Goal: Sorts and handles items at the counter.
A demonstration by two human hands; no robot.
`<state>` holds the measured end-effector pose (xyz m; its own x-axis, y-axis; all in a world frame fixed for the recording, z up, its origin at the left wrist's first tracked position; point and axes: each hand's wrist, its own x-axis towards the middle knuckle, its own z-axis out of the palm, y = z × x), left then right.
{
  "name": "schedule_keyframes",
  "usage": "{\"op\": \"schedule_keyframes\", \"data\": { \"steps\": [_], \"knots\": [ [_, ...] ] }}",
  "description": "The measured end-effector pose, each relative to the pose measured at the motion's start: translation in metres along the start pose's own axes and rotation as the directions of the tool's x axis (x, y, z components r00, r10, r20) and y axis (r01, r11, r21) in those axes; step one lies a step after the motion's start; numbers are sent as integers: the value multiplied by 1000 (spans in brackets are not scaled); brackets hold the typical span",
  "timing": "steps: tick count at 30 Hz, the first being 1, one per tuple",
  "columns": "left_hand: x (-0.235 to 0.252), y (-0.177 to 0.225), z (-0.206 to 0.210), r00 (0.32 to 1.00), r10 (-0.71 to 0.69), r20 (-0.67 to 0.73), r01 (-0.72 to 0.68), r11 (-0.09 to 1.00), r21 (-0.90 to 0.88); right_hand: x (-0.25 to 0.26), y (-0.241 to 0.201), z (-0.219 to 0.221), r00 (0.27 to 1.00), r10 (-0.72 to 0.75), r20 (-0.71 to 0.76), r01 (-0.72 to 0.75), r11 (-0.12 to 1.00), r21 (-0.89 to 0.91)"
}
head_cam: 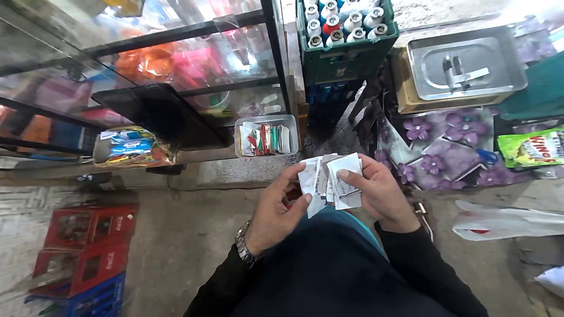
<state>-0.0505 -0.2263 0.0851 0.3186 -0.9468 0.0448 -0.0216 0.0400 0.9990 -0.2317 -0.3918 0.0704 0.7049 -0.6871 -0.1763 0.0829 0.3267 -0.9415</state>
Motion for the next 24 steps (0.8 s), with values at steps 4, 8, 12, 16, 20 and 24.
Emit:
{"op": "schedule_keyframes", "data": {
  "steps": [4, 8, 12, 16, 20, 24],
  "knots": [
    [-2, -6, 6, 998, 33, -47, -33, 999, -2, -2, 7, 1, 999, 45, 10, -45, 999, 25],
    [-3, -8, 4, 998, 12, -69, -9, 999, 46, -3, 12, 0, 998, 61, 2, -61, 997, 51],
    [-6, -10, 4, 999, 2, -46, 2, 998, 70, -5, 16, -1, 997, 72, 13, -73, 996, 51],
    [-4, -12, 13, 1000, -16, -3, 16, 996, -83, -7, 22, 3, 993, 88, 74, -94, 992, 83],
    [-4, -22, 22, 997, -80, 20, 82, 969, -234, -7, 31, 9, 991, 100, 88, -107, 991, 83],
    [-4, -33, 25, 995, -91, 40, 99, 939, -328, -8, 36, 8, 986, 103, 131, -113, 991, 76]
  ]
}}
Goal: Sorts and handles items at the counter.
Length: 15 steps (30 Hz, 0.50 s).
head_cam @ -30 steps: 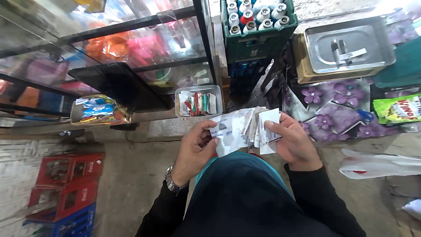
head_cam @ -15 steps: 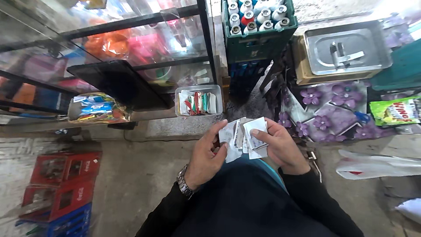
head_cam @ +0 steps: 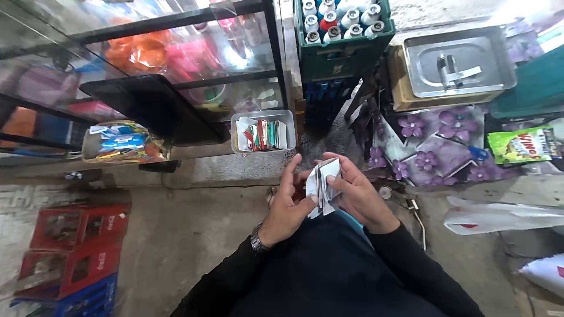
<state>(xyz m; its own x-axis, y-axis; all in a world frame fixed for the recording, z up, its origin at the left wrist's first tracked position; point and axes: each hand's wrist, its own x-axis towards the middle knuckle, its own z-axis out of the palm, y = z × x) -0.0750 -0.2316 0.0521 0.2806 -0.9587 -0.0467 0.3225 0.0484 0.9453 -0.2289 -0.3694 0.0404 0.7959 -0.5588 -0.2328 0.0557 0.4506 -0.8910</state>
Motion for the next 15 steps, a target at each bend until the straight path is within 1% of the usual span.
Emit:
{"op": "schedule_keyframes", "data": {
  "steps": [3, 5, 7, 9, 11, 13, 15],
  "knots": [
    [0, -5, -1, 1000, -6, 19, 7, 999, -49, 1, 1, 2, 1000, 5, 24, -6, 999, 40],
    [0, -7, -1, 1000, -24, 10, 25, 997, -79, 1, 2, 7, 1000, 21, -6, -21, 998, 67],
    [-1, -11, -2, 999, -41, -16, 40, 996, -85, 4, 5, 13, 997, 25, -67, -21, 998, 62],
    [-1, -14, -2, 996, -73, -56, 69, 996, -62, 6, 9, 16, 992, -8, -127, 10, 1000, 14],
    [1, -17, -2, 987, -124, -100, 127, 992, 19, 8, 11, 20, 985, -61, -160, 50, 996, -77],
    [2, -23, -3, 977, -163, -138, 174, 982, 70, 8, 14, 25, 980, -104, -168, 72, 980, -188],
    [4, -27, -6, 968, -180, -173, 193, 979, 59, 6, 14, 30, 978, -128, -162, 85, 965, -249]
  ]
}}
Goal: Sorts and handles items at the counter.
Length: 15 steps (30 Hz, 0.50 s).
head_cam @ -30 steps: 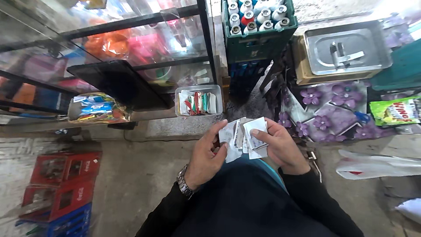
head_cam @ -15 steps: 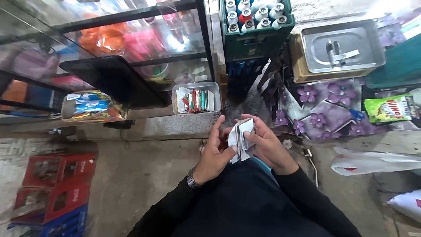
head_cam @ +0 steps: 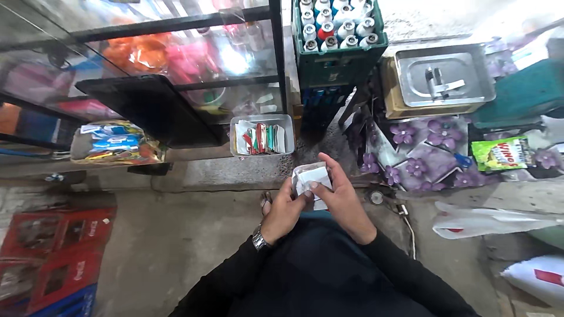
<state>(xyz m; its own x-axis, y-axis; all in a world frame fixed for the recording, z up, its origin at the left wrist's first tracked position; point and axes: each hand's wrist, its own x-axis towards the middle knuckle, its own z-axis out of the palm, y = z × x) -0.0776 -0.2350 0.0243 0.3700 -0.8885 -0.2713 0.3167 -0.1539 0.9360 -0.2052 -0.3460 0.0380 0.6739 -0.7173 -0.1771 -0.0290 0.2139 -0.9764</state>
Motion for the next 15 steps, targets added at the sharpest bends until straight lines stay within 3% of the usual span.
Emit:
{"op": "schedule_keyframes", "data": {
  "steps": [4, 9, 15],
  "knots": [
    [2, 8, -9, 999, 32, -41, -37, 993, -111, 3, -10, -4, 998, 28, 48, -32, 995, 93],
    [1, 17, -28, 990, 129, 50, -122, 985, -126, 9, -25, -10, 978, 89, 191, -103, 992, 68],
    [7, 23, -47, 981, 172, 84, -159, 977, -143, 12, -31, 12, 989, -85, 119, 103, 982, -160]
  ]
}}
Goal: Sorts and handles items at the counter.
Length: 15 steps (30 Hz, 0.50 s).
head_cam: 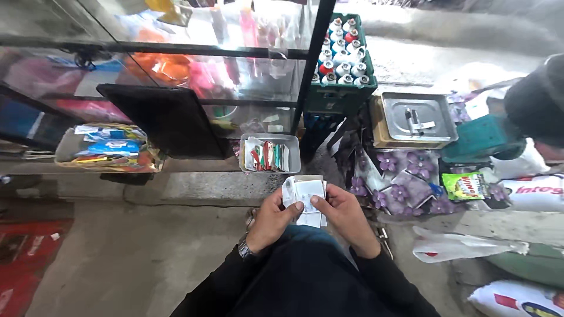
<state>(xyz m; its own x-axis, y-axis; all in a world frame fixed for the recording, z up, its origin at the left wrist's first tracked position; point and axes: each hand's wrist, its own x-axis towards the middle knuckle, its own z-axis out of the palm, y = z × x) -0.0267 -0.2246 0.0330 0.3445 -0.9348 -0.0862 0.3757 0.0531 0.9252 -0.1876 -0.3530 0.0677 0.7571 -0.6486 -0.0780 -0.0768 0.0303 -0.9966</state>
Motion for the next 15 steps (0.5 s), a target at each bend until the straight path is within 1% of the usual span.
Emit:
{"op": "schedule_keyframes", "data": {
  "steps": [3, 6, 7, 8, 9, 10, 11, 12, 13, 14, 15],
  "knots": [
    [2, 6, -12, 999, 33, -3, -33, 999, 27, 5, -9, 9, 998, 4, 56, -2, 999, -44],
    [3, 9, -24, 994, 95, 45, -98, 993, 60, 7, -14, 13, 997, -7, 80, 15, 994, -107],
    [5, 9, -28, 989, 130, 69, -136, 986, 94, 10, -16, 11, 996, -46, 72, 57, 984, -169],
    [7, 9, -32, 981, 174, 85, -187, 967, 175, 14, -19, 8, 991, -113, 69, 128, 955, -269],
    [11, 11, -37, 967, 232, 104, -253, 917, 307, 19, -23, 2, 974, -210, 83, 225, 897, -380],
    [15, 15, -43, 947, 294, 133, -321, 818, 477, 27, -30, -6, 942, -316, 117, 332, 807, -488],
    [22, 21, -48, 923, 342, 173, -368, 664, 651, 37, -38, -15, 896, -415, 156, 423, 695, -582],
    [30, 27, -54, 904, 366, 221, -389, 487, 782, 48, -49, -23, 846, -492, 206, 496, 584, -642],
    [39, 31, -58, 891, 367, 267, -391, 323, 862, 59, -63, -30, 801, -533, 273, 553, 483, -679],
    [48, 35, -60, 891, 339, 301, -378, 190, 906, 69, -77, -34, 761, -548, 347, 601, 392, -697],
    [57, 37, -62, 902, 294, 316, -358, 98, 929, 79, -90, -36, 731, -531, 429, 636, 302, -710]
  ]
}}
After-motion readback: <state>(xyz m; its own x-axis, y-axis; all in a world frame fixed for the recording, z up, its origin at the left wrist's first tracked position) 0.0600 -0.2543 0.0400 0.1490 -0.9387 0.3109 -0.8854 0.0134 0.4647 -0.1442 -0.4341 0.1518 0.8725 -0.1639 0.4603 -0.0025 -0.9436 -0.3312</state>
